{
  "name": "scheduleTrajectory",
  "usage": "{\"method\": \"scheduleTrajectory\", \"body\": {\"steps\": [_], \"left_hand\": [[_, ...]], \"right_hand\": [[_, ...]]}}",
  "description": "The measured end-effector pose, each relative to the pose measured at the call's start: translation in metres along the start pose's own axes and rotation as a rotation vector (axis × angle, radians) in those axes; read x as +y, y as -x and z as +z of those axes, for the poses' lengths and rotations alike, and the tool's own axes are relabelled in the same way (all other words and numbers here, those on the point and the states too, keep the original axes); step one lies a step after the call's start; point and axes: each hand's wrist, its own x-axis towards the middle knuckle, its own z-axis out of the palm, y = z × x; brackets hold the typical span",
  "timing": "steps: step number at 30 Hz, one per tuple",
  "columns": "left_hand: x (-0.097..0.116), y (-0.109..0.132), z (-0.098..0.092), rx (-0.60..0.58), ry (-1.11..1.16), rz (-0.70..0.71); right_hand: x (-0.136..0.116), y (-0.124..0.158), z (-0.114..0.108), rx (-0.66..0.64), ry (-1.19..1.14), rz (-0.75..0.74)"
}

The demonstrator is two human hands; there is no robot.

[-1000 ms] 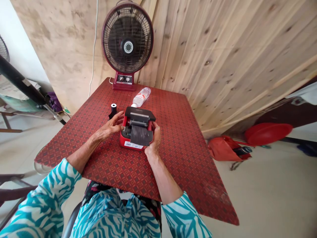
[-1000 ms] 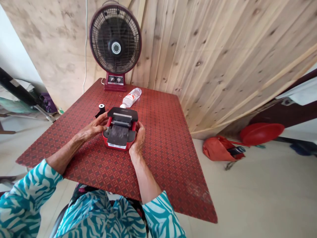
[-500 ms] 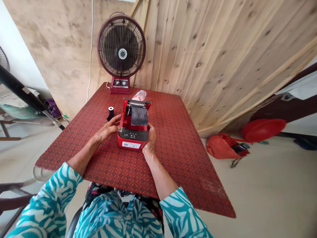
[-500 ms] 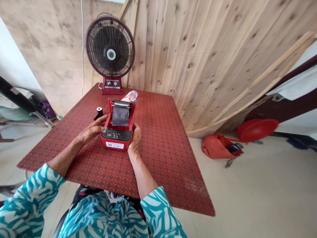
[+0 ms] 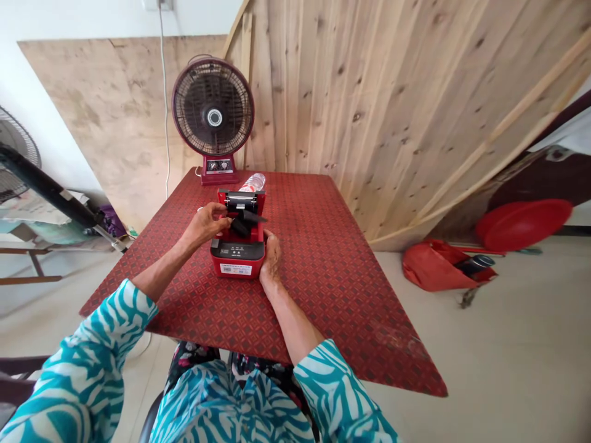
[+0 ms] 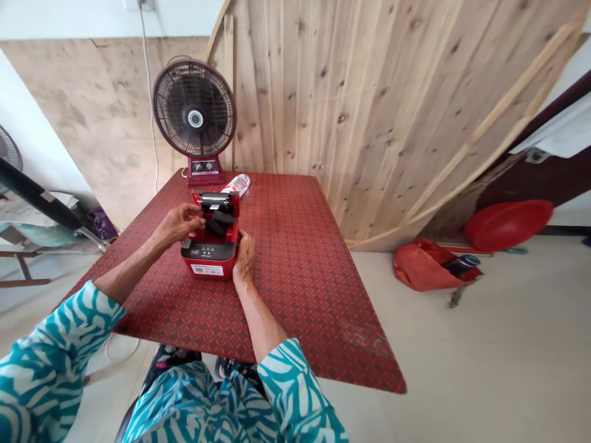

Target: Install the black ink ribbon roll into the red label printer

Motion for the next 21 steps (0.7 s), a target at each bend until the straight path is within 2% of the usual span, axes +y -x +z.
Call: {"method": "scheduleTrajectory", "body": {"steps": [2,4,8,13,15,21], "left_hand": [[0.003,0.001,-0.002,-0.01,-0.15,0.037],[0.005,0.005,-0.005,-0.055,-0.346,0.156],[0.01,0.009,-0.008,-0.195,-0.679,0.4],[0.02,-0.004,-0.002,-0.423,-0.919,0.616],[0.025,-0.009,0.002,-0.472,-1.038,0.642],[0.042,-0.01,0.026,-0.457,-1.376,0.653]], "right_hand": [[-0.001,0.0,0.001,-0.007,-0.004,0.01],[-0.001,0.0,0.002,-0.013,-0.01,0.009],[0.001,-0.001,0.003,-0.014,-0.025,0.003],[0.002,-0.003,0.004,-0.004,-0.062,0.027],[0.003,-0.004,0.005,0.001,-0.074,0.028],[0.005,-0.005,0.007,0.011,-0.096,0.002]]}}
